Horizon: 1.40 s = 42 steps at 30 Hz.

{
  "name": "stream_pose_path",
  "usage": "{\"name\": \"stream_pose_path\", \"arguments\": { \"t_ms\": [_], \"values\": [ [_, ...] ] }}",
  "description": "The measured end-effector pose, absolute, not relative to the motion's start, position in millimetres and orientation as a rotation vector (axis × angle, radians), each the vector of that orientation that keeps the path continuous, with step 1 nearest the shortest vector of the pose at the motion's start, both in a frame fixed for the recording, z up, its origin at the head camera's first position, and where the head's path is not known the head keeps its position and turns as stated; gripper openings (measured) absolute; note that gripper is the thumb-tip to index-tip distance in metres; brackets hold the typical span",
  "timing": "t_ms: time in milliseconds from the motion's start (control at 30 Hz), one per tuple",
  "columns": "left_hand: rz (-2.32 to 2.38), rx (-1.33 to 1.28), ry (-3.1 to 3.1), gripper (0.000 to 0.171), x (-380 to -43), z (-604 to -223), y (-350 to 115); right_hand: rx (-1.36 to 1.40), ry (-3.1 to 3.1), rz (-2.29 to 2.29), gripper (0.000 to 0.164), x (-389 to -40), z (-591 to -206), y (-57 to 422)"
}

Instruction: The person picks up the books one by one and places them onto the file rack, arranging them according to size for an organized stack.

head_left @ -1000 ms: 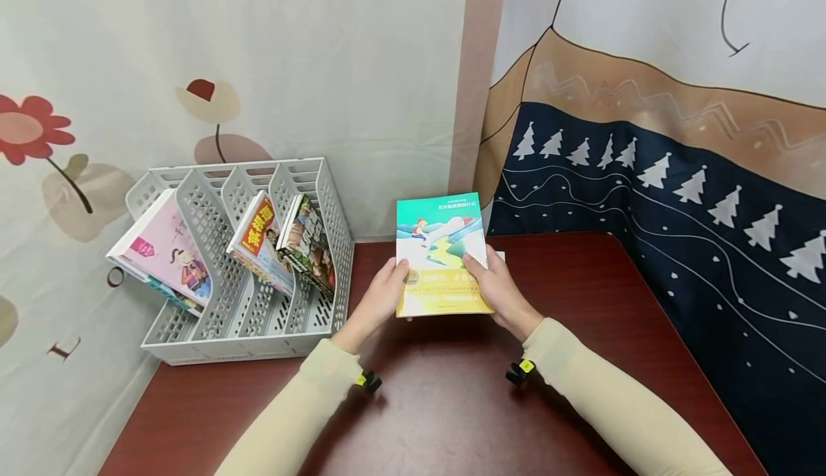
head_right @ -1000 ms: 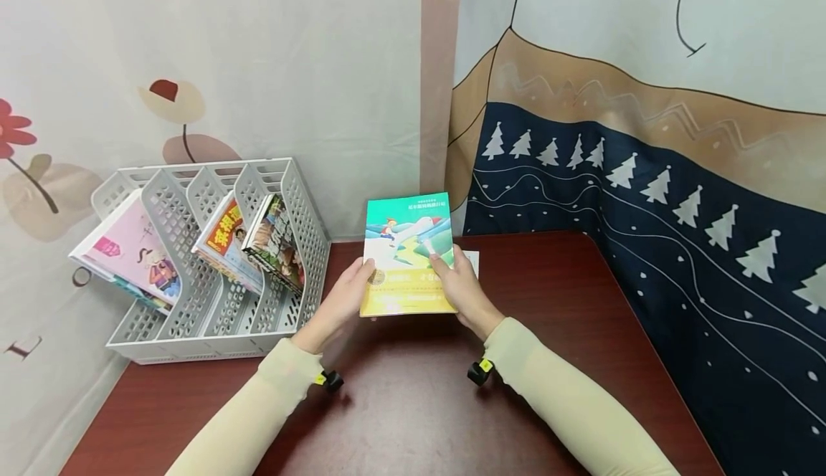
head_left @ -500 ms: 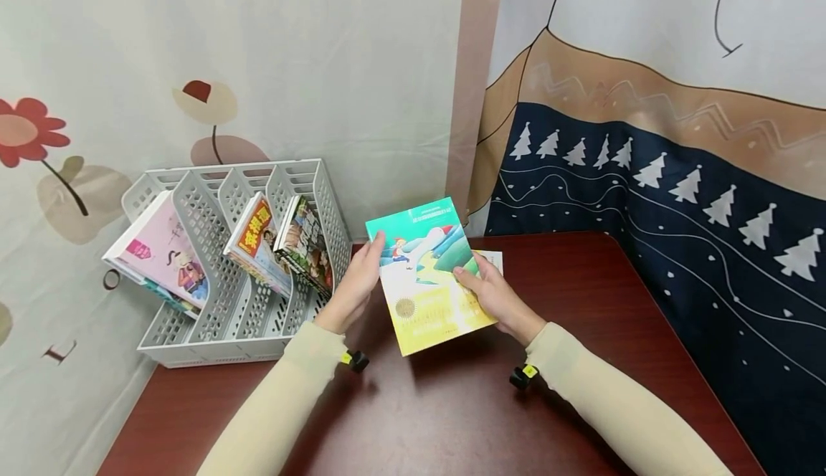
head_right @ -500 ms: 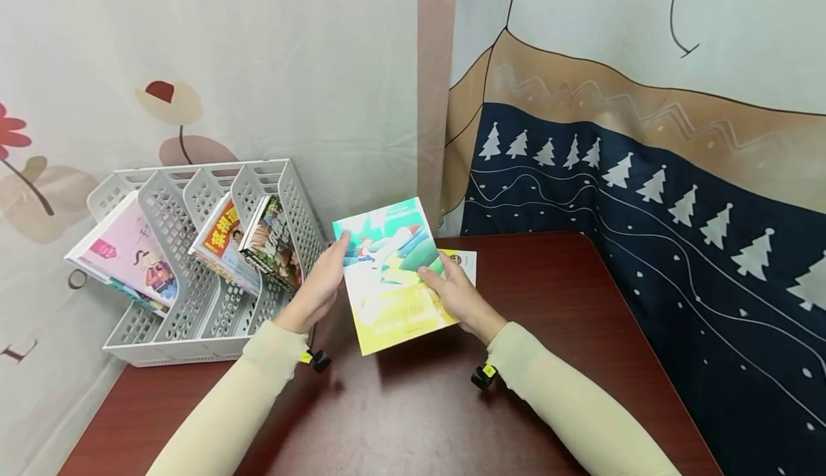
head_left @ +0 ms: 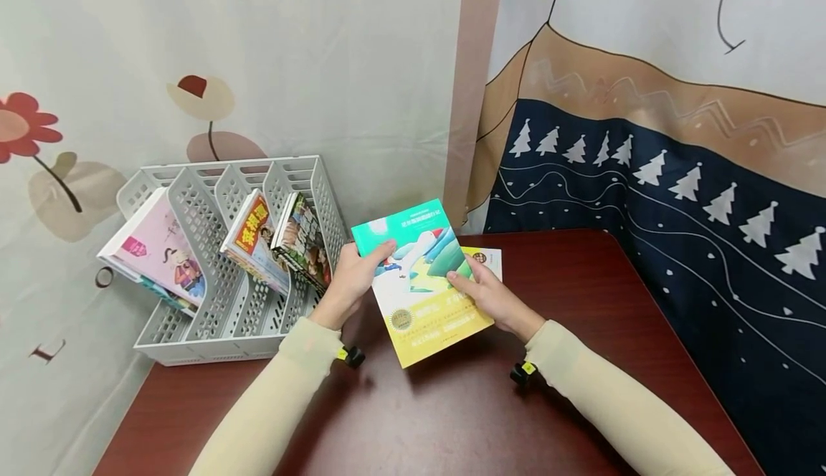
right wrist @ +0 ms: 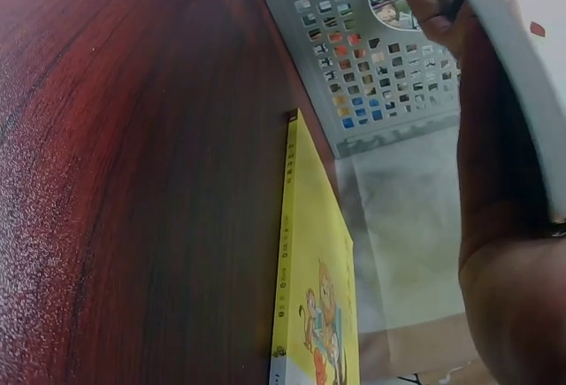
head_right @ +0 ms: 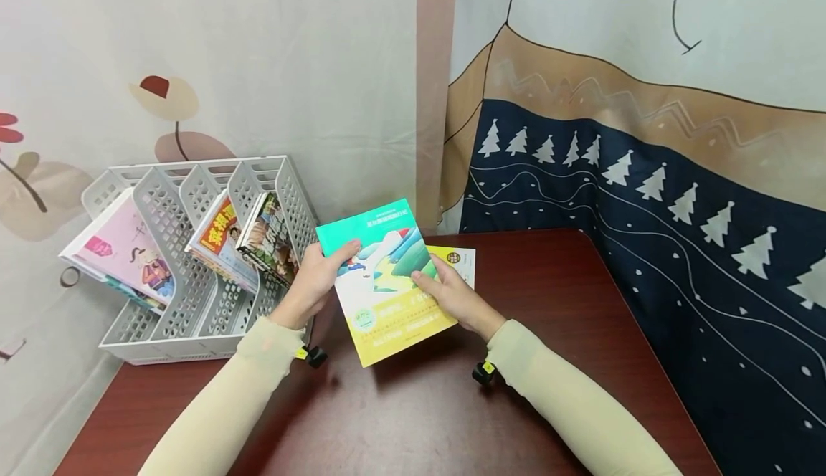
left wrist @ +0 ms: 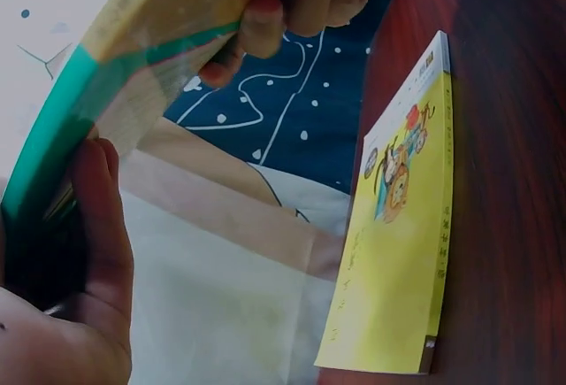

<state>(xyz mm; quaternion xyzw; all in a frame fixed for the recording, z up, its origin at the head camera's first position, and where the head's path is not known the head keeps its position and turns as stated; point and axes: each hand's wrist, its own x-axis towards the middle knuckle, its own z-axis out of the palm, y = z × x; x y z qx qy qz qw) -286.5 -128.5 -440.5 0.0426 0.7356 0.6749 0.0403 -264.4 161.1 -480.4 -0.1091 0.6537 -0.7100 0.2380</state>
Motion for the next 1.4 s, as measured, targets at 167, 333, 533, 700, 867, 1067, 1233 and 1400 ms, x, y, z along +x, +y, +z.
{"name": "stream_pose_path", "arguments": {
  "t_ms": [167,333,533,700,867,1067,1233,1400],
  "values": [
    [2.012,0.199,2.442,0.042,-281,-434,-134,-0.263,1.874,-1.868,0.069,-267,-485,156],
    [1.997,0.268,2.519,0.035,-275,-425,-147,-0.276,1.956,-1.785,0.068,-268,-488,150],
    [1.994,0.298,2.675,0.036,-266,-418,-175,-0.362,1.993,-1.727,0.042,-269,-491,138],
    [2.041,0.240,2.723,0.036,-255,-413,-201,-0.354,1.945,-1.727,0.038,-267,-493,122],
    [2.241,0.148,2.686,0.034,-243,-407,-221,-0.319,1.909,-1.740,0.047,-264,-490,101],
    [2.463,-0.009,2.727,0.025,-225,-402,-247,-0.405,1.888,-1.660,0.039,-264,-484,66],
    [2.685,-0.165,2.638,0.027,-208,-406,-271,-0.478,1.901,-1.602,0.036,-265,-485,39],
    [2.752,-0.425,2.545,0.041,-188,-410,-296,-0.451,1.893,-1.646,0.048,-260,-487,10]
  ]
}}
